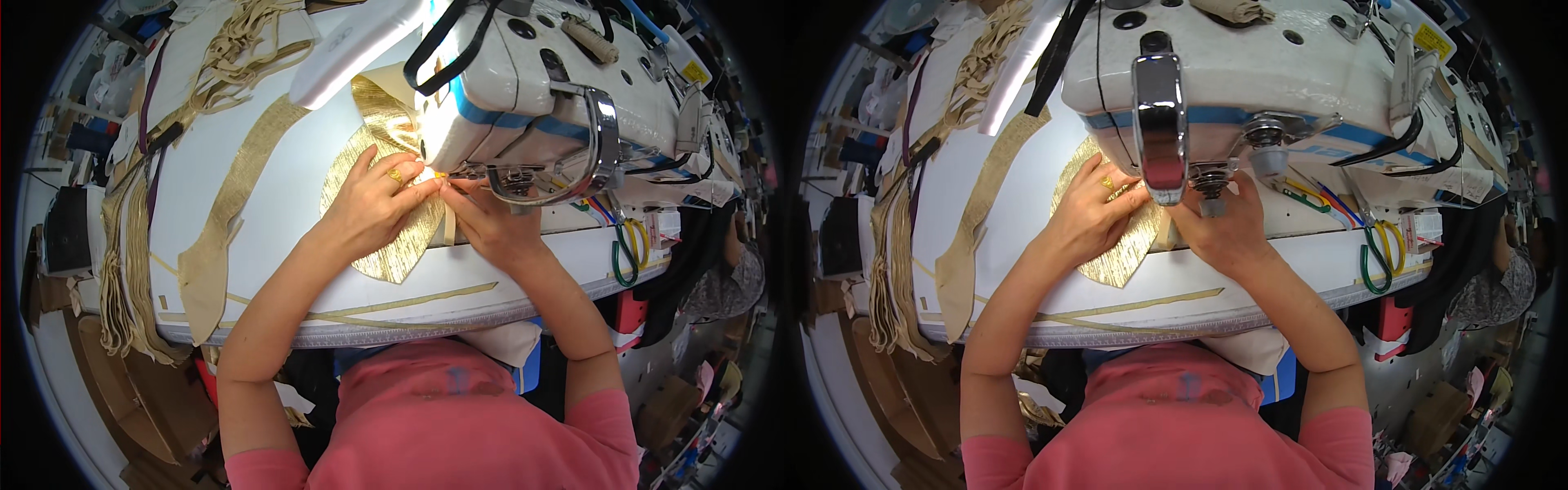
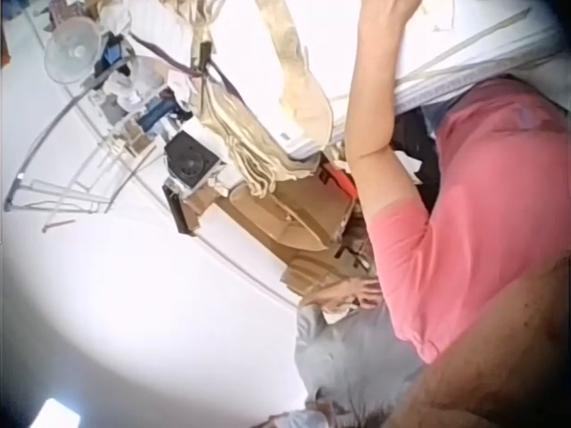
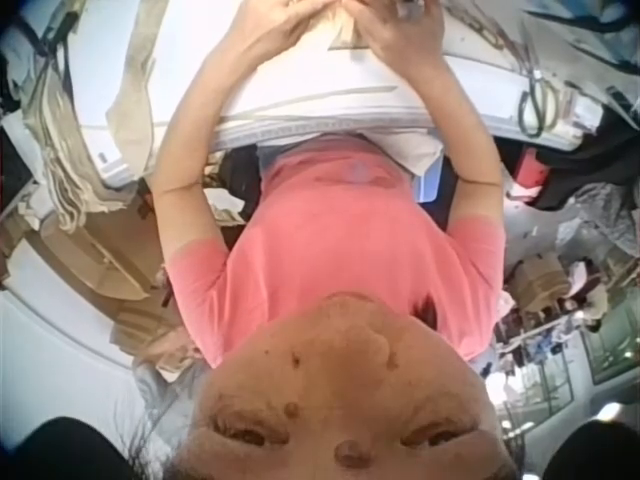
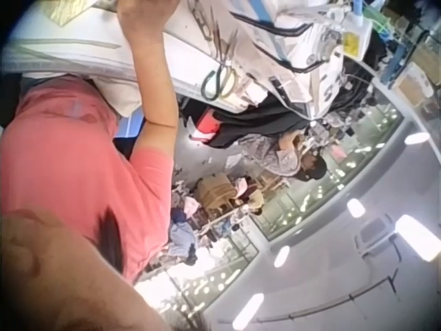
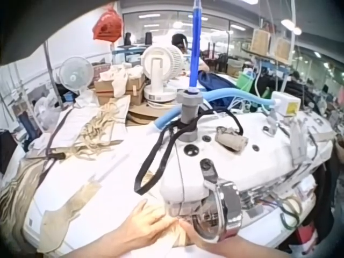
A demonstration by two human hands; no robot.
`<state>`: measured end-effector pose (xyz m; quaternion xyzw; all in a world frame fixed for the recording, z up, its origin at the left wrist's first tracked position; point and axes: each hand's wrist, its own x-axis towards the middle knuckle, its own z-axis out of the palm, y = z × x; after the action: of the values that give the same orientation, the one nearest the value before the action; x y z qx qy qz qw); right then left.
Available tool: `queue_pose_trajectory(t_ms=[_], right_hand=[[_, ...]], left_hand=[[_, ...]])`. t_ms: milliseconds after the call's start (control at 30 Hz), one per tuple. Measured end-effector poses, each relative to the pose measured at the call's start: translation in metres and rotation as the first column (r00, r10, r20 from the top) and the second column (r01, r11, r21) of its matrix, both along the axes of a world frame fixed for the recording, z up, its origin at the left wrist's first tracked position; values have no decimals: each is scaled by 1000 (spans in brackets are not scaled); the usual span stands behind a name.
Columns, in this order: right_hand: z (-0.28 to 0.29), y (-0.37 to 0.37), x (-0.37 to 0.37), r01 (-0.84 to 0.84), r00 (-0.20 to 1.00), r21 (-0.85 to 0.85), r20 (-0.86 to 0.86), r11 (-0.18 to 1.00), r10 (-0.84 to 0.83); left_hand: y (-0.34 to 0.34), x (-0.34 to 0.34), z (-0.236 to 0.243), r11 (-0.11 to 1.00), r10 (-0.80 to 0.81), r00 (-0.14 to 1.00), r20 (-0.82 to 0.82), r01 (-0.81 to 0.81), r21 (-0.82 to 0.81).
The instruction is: Sewing pieces of gold-colored fabric together using an industrial sewing machine.
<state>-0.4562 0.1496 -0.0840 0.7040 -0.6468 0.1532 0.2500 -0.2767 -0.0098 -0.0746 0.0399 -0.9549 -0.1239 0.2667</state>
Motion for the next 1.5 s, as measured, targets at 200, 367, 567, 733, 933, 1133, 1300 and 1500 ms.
queue_pose_trajectory(t_ms=[200, 367, 567, 733, 933, 1133, 1300, 1500], right_hand=[[-6, 3, -1, 8, 997, 63, 70, 998, -12], [-1, 1, -6, -163, 945, 61, 298, 985, 138], [-14, 4, -20, -163, 683, 24, 724, 986, 96], [-1, 6, -14, -279, 761, 40, 619, 959, 196], [-2, 6, -11, -288, 796, 29, 563, 957, 223], [-3, 5, -10, -273, 813, 39, 543, 961, 209], [-7, 6, -12, -276, 779, 16, 590, 961, 214], [1, 6, -12, -379, 737, -59, 585, 923, 340]], left_hand=[[-1, -1, 0, 998, -18, 998, -54, 16, -54], [-2, -2, 1, 984, -176, 976, -131, 177, -8], [-12, -1, 6, 968, -248, 965, -83, 250, 22], [-11, -1, 6, 967, -252, 964, -87, 255, 25], [-10, 0, 6, 970, -239, 968, -78, 241, 21], [-10, 1, 7, 972, -210, 975, -75, 216, 88], [-25, 8, 15, 921, -384, 922, 46, 380, 86], [-26, 10, 8, 897, -434, 899, 59, 425, 120]])
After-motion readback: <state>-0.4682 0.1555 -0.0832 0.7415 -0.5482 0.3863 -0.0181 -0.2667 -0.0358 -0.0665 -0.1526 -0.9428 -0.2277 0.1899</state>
